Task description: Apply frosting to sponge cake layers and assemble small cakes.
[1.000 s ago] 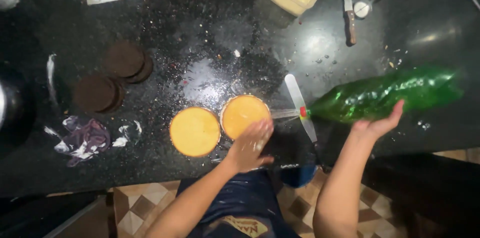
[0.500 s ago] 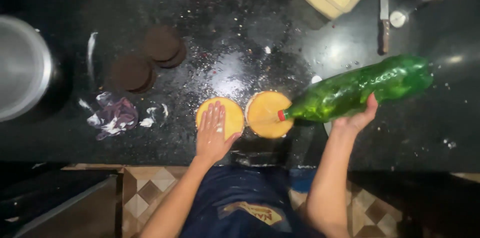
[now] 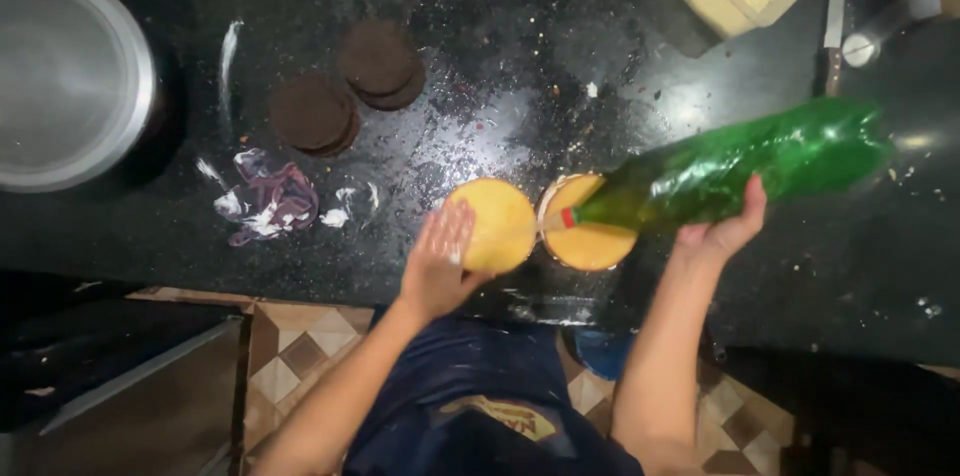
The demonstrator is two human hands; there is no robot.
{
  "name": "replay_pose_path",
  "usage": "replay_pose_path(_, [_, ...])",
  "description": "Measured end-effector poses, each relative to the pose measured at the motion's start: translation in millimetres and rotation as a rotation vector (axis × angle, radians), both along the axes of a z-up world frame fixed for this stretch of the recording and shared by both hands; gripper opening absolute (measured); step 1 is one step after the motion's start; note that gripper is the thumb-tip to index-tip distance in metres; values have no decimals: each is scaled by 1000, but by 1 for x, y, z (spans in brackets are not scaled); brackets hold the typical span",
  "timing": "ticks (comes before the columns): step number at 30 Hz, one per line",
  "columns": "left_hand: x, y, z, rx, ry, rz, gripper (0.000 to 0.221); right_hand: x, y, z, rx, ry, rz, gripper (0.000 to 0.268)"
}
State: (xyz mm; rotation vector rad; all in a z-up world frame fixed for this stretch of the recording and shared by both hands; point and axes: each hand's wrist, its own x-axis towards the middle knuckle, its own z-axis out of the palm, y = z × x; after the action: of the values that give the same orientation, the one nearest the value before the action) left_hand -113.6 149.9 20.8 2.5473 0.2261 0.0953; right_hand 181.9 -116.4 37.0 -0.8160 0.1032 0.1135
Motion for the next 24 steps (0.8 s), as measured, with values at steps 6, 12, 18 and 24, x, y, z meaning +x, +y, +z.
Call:
replay_pose_path(6, [54, -5, -9, 42, -124, 46, 106, 21, 1, 20, 60, -47, -27, 57])
replay_pose_path(12, [-9, 1, -30, -88, -200, -533, 101, -23, -24, 21, 31, -53, -27, 58])
replay_pose_path(18, [-19, 58, -22, -33, -112, -455, 94, -41, -22, 2, -8, -22, -148, 58])
replay_pose_path(24, [35, 27, -12, -6, -165, -177, 103, -14, 8, 11, 70, 15, -151, 59])
